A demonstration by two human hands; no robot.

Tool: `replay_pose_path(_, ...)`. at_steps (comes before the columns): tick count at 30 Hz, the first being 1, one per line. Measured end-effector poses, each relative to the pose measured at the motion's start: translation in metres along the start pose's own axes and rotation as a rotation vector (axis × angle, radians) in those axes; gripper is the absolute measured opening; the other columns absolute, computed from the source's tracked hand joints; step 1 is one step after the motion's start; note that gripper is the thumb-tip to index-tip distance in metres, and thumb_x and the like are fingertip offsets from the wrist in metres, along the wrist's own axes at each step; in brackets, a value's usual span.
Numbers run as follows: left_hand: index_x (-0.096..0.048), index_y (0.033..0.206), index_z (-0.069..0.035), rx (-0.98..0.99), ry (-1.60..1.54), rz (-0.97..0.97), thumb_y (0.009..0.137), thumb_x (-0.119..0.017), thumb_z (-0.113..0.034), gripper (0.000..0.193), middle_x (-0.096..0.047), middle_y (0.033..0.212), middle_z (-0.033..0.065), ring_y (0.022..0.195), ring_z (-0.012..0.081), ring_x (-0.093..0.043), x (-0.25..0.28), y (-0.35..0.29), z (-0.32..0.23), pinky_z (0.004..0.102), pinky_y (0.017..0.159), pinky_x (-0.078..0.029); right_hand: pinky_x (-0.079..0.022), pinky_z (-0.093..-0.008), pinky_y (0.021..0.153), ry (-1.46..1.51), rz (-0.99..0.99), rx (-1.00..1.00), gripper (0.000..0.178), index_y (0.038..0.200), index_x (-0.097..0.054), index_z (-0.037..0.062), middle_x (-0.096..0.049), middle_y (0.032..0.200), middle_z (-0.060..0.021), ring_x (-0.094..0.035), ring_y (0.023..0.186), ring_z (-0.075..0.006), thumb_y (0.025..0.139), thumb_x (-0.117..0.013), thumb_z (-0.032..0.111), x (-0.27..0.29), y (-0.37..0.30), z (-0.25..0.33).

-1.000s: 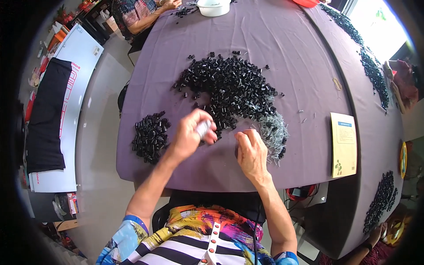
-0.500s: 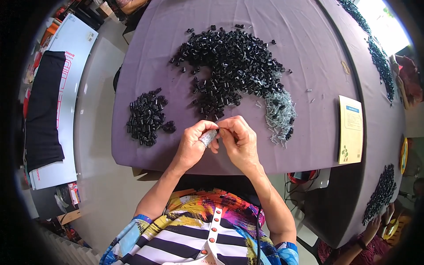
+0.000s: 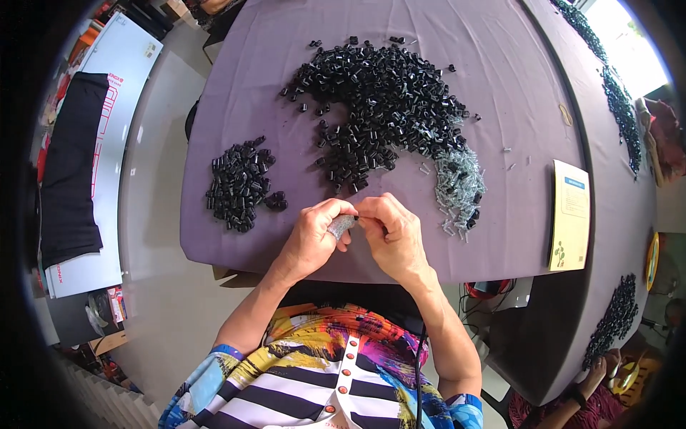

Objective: The person assembles small plastic clips and metal pins by inserting each pin into a clip by hand and placing the assembled pieces into a pile on the table.

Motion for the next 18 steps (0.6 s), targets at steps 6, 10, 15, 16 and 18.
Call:
replay_pose_path(6,-0.059,0.101,0.001,-0.009,-0.082,-0.054,0.084,-0.047,0.012,0.024,-0.063,0.08,0.0068,0.061,0.0107,-0.061,0.001,-0.006,0.01,0.0259,0.054,-0.052,-0.051,-0.025,0.061,-0.045,-0.007,0.015,0.019,0.09,-0.061,0.0011,-0.066,0.083,-0.0071,-0.064,0.072,-0.0125,0.075,-0.068,-0.007,-0.007,0.004,0.007)
replay_pose_path(10,-0.059,0.102,0.001,0.023,-0.19,-0.173,0.085,-0.046,0.012,0.024,-0.062,0.074,0.0066,0.059,0.0093,-0.06,0.009,-0.015,0.016,0.0243,0.051,-0.051,-0.051,-0.0267,0.063,-0.028,0.065,-0.065,0.019,0.092,-0.062,0.0009,-0.066,0.082,-0.0076,-0.064,0.073,-0.0144,0.075,-0.069,-0.004,-0.014,0.015,0.008)
replay_pose_path(15,-0.058,0.102,0.001,0.031,-0.306,-0.304,0.089,-0.047,0.009,0.019,-0.061,0.079,0.0058,0.059,0.0087,-0.059,0.025,-0.018,0.028,0.0238,0.049,-0.052,-0.049,-0.0341,0.069,-0.356,0.055,0.284,0.025,0.095,-0.064,0.0021,-0.06,0.088,-0.0084,-0.059,0.078,-0.0237,0.072,-0.065,-0.006,-0.02,0.031,0.014)
replay_pose_path(16,-0.058,0.102,0.002,0.046,-0.328,-0.293,0.089,-0.048,0.007,0.018,-0.061,0.083,0.0065,0.06,0.0086,-0.059,0.027,-0.017,0.033,0.0242,0.048,-0.053,-0.046,-0.0361,0.072,-0.471,0.087,0.343,0.028,0.096,-0.064,0.0027,-0.057,0.091,-0.0086,-0.055,0.08,-0.0258,0.069,-0.064,-0.006,-0.026,0.034,0.017)
replay_pose_path(18,-0.058,0.102,0.002,0.076,-0.351,-0.293,0.089,-0.048,0.007,0.017,-0.061,0.083,0.0065,0.06,0.0086,-0.059,0.027,-0.017,0.034,0.0241,0.048,-0.053,-0.042,-0.0363,0.076,-0.661,0.164,0.42,0.031,0.095,-0.065,0.004,-0.052,0.096,-0.0079,-0.049,0.085,-0.0258,0.065,-0.063,-0.001,-0.037,0.037,0.022)
Point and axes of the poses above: each hand's wrist, its own y-axis towards the middle knuckle, its own x-axis out of the back of the hand, z = x × y, the point moved 5 cm from there along y, towards the middle knuckle
